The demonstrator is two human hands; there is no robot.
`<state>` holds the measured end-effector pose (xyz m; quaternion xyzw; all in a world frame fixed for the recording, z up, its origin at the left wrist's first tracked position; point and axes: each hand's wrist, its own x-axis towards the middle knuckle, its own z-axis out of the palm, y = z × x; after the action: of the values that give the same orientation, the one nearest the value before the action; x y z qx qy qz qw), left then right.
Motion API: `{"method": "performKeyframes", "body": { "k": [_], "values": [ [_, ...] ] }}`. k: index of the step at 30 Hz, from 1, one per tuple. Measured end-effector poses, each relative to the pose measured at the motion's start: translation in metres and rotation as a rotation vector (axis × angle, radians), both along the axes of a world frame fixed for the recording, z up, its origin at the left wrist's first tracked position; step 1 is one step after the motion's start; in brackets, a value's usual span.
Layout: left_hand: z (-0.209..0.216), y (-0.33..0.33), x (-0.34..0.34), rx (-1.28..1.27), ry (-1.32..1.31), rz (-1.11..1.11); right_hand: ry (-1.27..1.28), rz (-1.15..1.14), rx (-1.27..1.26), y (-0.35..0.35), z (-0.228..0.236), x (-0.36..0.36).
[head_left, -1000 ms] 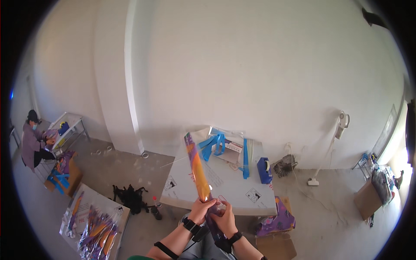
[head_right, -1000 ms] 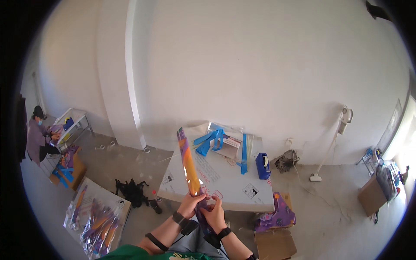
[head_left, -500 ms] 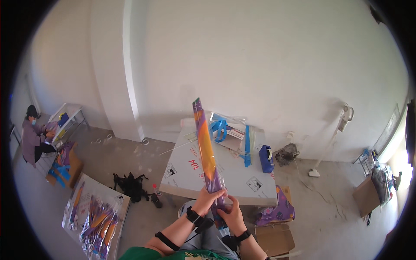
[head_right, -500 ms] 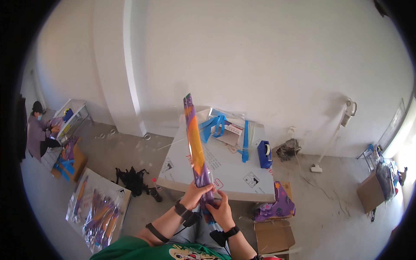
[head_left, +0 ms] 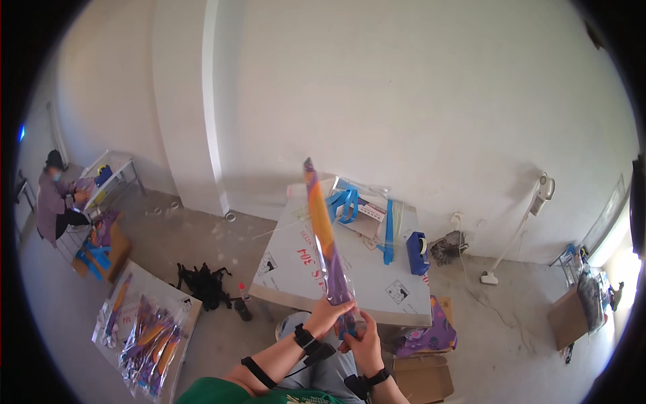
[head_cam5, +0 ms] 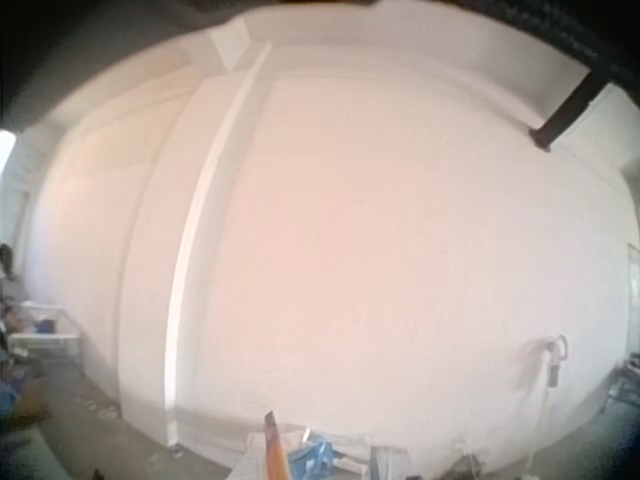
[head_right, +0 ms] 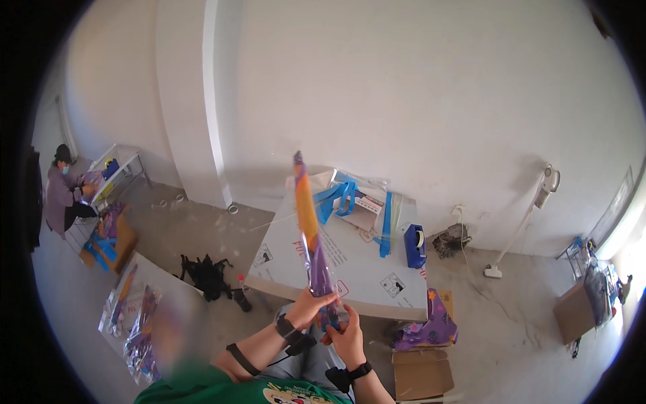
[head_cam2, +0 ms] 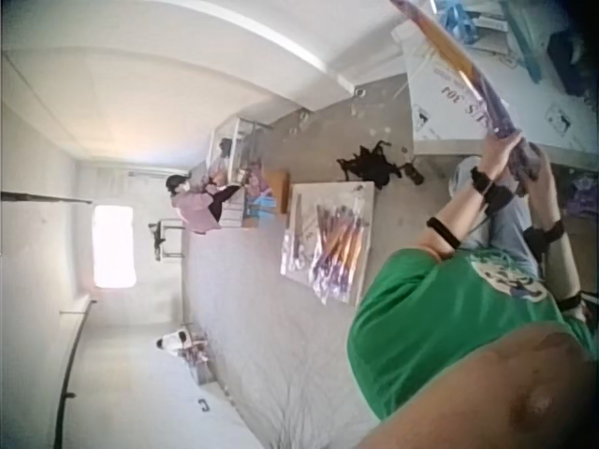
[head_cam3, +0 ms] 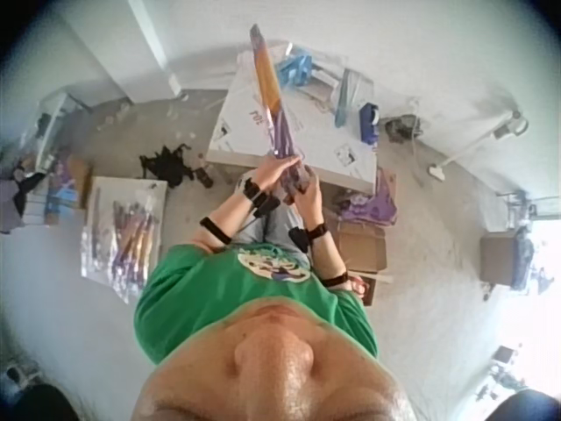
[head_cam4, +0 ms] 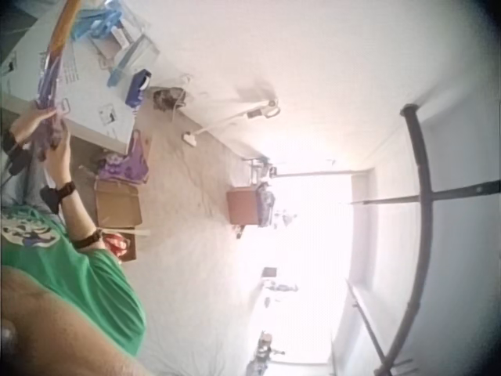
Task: Assembling a character-themed kite by folding and taping the plastic film.
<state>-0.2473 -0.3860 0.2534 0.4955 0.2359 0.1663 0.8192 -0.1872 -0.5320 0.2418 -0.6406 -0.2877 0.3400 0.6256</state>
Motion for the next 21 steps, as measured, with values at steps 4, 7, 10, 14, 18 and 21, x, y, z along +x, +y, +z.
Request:
{"method": "performKeyframes", "body": {
  "k": [4, 7, 10, 14, 18, 21],
  "values": [
    [-0.023, -0.031, 0.001, -0.08, -0.104, 0.012, -0.018, -0.117, -0.026, 0.006, -0.006, 0.0],
    [-0.056, -0.023, 0.004, -0.15, -0.095, 0.023, 0.08, -0.087, -0.043, 0.003, -0.027, -0.004],
    [-0.086, -0.022, 0.006, -0.168, -0.085, -0.018, 0.134, -0.044, -0.097, -0.001, -0.047, -0.008],
    [-0.121, -0.031, 0.003, -0.359, 0.038, -0.119, -0.029, -0.101, -0.184, -0.004, -0.097, -0.002],
    [-0.141, -0.029, -0.003, -0.382, 0.114, -0.185, 0.287, -0.094, -0.236, -0.009, -0.075, -0.011],
    [-0.161, -0.026, 0.001, -0.588, 0.052, -0.016, 0.171, 0.008, -0.292, -0.015, -0.071, -0.014]
  ]
}}
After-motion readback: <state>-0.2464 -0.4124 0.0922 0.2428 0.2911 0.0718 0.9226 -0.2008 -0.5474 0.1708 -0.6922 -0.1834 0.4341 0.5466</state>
